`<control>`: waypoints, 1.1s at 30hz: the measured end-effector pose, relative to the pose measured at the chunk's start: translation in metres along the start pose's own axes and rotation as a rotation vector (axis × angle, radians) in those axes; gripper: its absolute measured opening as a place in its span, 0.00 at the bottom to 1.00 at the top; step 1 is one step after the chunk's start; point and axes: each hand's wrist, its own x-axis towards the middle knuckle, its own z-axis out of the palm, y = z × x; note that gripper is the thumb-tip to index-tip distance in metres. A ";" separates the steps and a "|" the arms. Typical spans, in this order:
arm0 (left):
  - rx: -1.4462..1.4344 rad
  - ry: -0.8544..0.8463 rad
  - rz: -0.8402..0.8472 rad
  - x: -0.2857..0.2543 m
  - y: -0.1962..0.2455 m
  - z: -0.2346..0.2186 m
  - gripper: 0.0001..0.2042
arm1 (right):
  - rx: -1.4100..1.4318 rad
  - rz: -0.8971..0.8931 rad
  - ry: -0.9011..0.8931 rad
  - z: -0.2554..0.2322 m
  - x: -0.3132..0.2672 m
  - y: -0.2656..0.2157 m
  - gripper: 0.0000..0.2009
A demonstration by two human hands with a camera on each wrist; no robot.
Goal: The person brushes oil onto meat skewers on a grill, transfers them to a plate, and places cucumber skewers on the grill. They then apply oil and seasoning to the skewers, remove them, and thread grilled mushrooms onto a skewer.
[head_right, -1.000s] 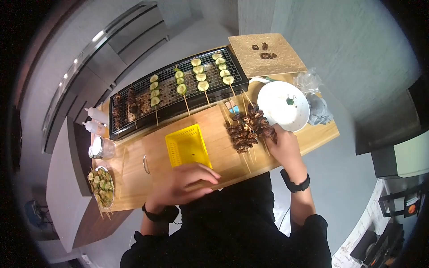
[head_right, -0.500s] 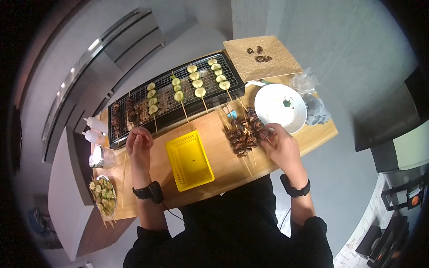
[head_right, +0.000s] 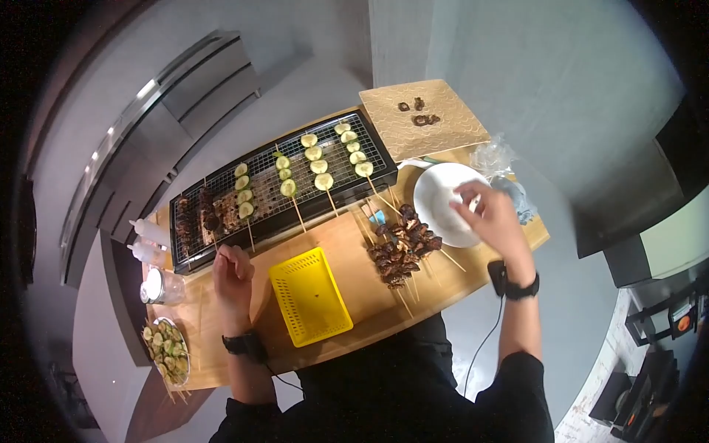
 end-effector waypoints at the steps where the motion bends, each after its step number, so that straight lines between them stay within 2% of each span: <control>1: -0.017 0.010 -0.005 0.000 0.000 -0.001 0.13 | -0.016 0.003 0.002 0.000 0.022 0.003 0.12; 4: -0.048 0.010 -0.013 0.000 -0.003 -0.005 0.14 | -0.120 -0.087 0.014 0.008 0.102 0.020 0.15; 6: -0.037 0.016 -0.017 0.000 -0.003 -0.004 0.15 | -0.225 -0.127 -0.009 0.022 0.161 0.057 0.20; 9: 0.010 0.051 -0.011 0.001 -0.002 0.003 0.18 | -0.289 0.031 -0.014 0.048 0.218 0.092 0.31; 11: 0.025 0.070 -0.008 0.000 -0.002 0.004 0.19 | -0.246 0.181 -0.149 0.053 0.243 0.102 0.36; 12: 0.006 0.025 -0.026 0.000 -0.003 -0.001 0.16 | -0.225 0.256 -0.220 0.058 0.253 0.106 0.39; 15: 0.044 0.046 -0.027 0.000 -0.003 -0.003 0.18 | -0.179 0.334 -0.323 0.072 0.281 0.120 0.44; 18: 0.073 0.060 -0.025 0.000 -0.001 0.003 0.20 | -0.242 0.262 -0.199 0.095 0.299 0.137 0.45; 21: 0.123 0.077 -0.034 0.000 -0.003 0.004 0.21 | -0.210 0.131 -0.103 0.104 0.312 0.145 0.46; 24: 0.145 0.078 -0.027 0.000 -0.003 0.003 0.21 | -0.078 0.220 -0.268 0.099 0.320 0.128 0.45; 27: 0.157 0.069 -0.029 -0.001 -0.002 0.006 0.21 | -0.068 0.350 -0.306 0.098 0.319 0.088 0.41; 30: 0.130 0.051 -0.031 -0.002 -0.003 0.004 0.18 | -0.288 0.094 -0.189 0.138 0.354 0.157 0.35; 33: 0.119 0.049 -0.029 -0.003 -0.003 0.004 0.16 | -0.189 0.160 -0.206 0.134 0.337 0.124 0.25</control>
